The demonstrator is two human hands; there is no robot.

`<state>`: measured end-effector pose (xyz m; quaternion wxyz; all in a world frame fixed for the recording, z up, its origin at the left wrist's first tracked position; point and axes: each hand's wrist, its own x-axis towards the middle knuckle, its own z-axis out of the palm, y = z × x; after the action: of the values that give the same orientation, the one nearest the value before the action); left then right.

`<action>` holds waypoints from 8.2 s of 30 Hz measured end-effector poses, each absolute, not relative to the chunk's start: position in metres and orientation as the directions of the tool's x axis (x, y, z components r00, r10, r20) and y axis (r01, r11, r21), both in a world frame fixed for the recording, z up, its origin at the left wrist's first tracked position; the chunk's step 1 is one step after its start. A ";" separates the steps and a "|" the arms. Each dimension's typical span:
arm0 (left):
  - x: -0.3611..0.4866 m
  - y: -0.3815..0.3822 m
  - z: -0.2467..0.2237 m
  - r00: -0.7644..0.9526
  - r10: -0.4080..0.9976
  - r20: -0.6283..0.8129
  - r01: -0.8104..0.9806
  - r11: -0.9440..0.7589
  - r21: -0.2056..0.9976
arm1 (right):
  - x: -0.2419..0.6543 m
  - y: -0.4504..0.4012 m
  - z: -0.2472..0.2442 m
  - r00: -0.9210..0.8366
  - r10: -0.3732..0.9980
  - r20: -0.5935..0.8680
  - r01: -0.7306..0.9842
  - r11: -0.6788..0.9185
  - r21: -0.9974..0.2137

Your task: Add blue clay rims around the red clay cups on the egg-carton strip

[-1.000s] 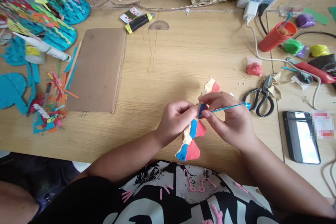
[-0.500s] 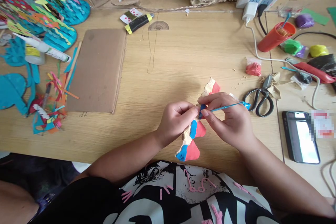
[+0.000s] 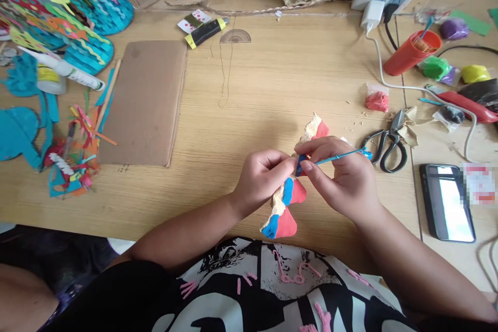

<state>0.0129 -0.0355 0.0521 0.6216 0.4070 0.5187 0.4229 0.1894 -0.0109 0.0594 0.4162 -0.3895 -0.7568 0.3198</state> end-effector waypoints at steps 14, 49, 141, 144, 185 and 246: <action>0.013 -0.036 0.050 0.092 0.947 -0.307 -0.104 0.315 0.943 | 0.189 -0.012 0.058 -0.343 0.852 0.396 0.326 0.504 -0.800; 0.012 -0.018 0.041 0.212 0.866 -0.453 -0.585 0.484 0.651 | 0.194 0.004 0.048 0.086 0.960 0.266 -0.065 0.272 -0.960; 0.006 -0.033 0.041 0.050 0.998 0.043 -0.052 -0.041 0.998 | 0.204 0.000 0.067 -0.440 0.665 0.604 0.368 0.747 -0.554; 0.006 -0.033 0.042 0.056 0.998 0.036 -0.042 -0.034 0.999 | 0.205 0.000 0.068 -0.480 0.653 0.586 0.333 0.754 -0.567; 0.006 -0.035 0.041 0.114 0.993 -0.025 -0.035 0.030 0.999 | 0.205 0.001 0.070 -0.466 0.706 0.533 0.298 0.693 -0.656; 0.008 -0.021 0.032 0.305 0.919 -0.248 -0.490 0.375 0.787 | 0.180 0.000 0.024 -0.407 0.865 -0.295 -0.324 -0.438 -0.838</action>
<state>0.0079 -0.0208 0.0316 0.7492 0.3020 0.3553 0.4704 0.1798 -0.0001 0.0240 0.3916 -0.3783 -0.3571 0.7590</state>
